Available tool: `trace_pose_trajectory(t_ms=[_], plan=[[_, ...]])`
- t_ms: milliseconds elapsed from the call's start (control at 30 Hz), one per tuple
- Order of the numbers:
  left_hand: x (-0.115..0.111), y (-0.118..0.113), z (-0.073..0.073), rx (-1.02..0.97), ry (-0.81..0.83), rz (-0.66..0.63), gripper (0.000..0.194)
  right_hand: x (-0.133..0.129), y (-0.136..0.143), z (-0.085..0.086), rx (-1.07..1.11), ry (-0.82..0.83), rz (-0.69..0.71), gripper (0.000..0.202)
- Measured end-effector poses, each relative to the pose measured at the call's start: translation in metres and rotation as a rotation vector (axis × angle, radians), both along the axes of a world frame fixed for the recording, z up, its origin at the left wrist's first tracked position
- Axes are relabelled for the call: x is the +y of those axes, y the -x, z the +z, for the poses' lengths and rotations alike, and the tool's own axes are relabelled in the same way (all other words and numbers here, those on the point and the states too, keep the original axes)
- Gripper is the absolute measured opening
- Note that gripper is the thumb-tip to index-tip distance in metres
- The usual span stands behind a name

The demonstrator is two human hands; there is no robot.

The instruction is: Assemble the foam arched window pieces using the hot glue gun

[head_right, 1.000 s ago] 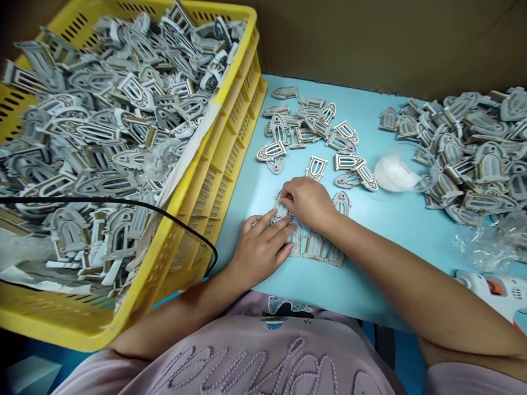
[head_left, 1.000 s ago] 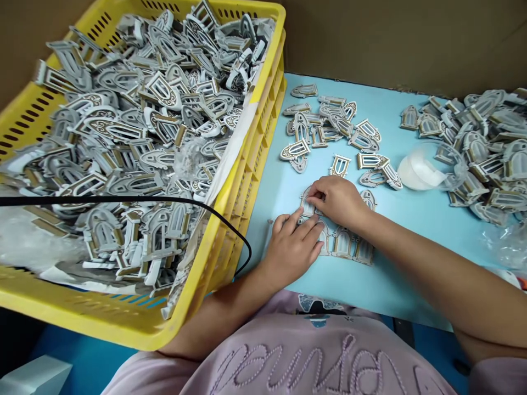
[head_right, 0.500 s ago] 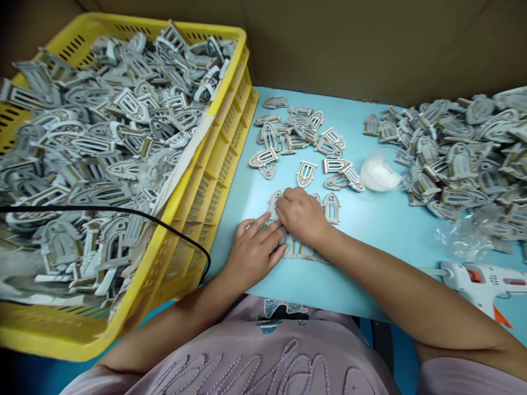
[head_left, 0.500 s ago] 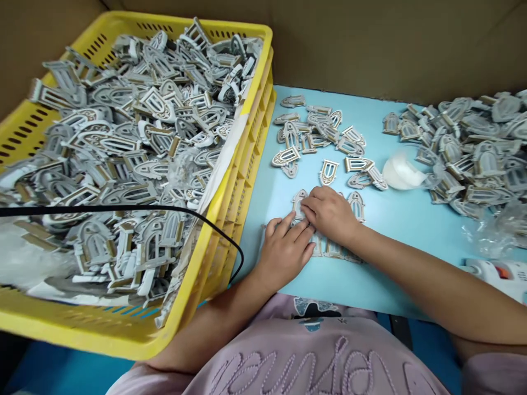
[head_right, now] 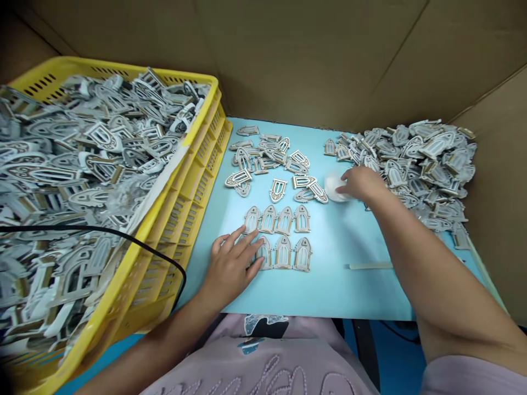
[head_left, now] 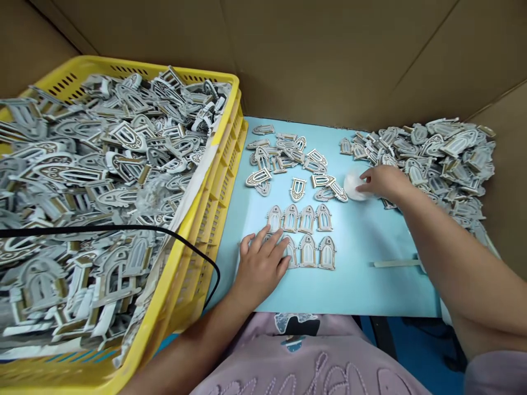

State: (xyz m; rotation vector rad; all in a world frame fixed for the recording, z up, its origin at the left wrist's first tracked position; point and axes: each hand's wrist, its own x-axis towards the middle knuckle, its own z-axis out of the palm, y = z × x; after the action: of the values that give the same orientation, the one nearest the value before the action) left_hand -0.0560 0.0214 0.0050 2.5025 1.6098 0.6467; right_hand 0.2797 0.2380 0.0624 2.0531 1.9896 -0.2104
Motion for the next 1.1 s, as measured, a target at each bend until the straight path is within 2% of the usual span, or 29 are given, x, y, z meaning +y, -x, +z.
trace_pose_trajectory(t_ms=[167,233,333,467,600,700,767,900,1000,1100], plan=[[0.000,0.001,0.001,0.001,0.023,0.008,0.029,-0.009,0.014,-0.008,0.039,-0.071,-0.050,0.027],[0.000,0.002,0.001,-0.006,0.018,0.015,0.029,-0.010,0.016,-0.003,0.092,-0.094,-0.069,0.020],[0.000,0.003,0.003,-0.034,-0.005,0.023,0.029,-0.016,0.015,0.013,0.222,-0.169,-0.102,0.009],[-0.001,-0.002,0.008,-0.095,-0.029,0.001,0.031,-0.041,0.024,0.038,0.535,-0.251,-0.161,0.013],[-0.002,-0.015,0.012,-0.132,-0.017,-0.056,0.030,-0.072,0.046,0.046,0.956,-0.081,-0.124,0.024],[0.000,-0.024,0.012,-0.121,0.015,-0.081,0.030,-0.085,0.063,0.040,1.155,0.030,-0.082,0.043],[0.002,-0.028,0.010,-0.083,0.046,-0.075,0.032,-0.088,0.073,0.032,1.212,0.071,-0.066,0.047],[0.006,-0.030,0.002,-0.015,0.072,-0.061,0.036,-0.088,0.098,0.005,1.157,0.079,-0.026,0.032],[0.006,-0.029,-0.003,0.001,0.069,-0.063,0.038,-0.088,0.122,-0.018,1.065,0.036,0.054,0.018],[0.005,-0.028,-0.004,0.009,0.049,-0.062,0.038,-0.090,0.142,-0.033,0.988,-0.006,0.142,0.019]])
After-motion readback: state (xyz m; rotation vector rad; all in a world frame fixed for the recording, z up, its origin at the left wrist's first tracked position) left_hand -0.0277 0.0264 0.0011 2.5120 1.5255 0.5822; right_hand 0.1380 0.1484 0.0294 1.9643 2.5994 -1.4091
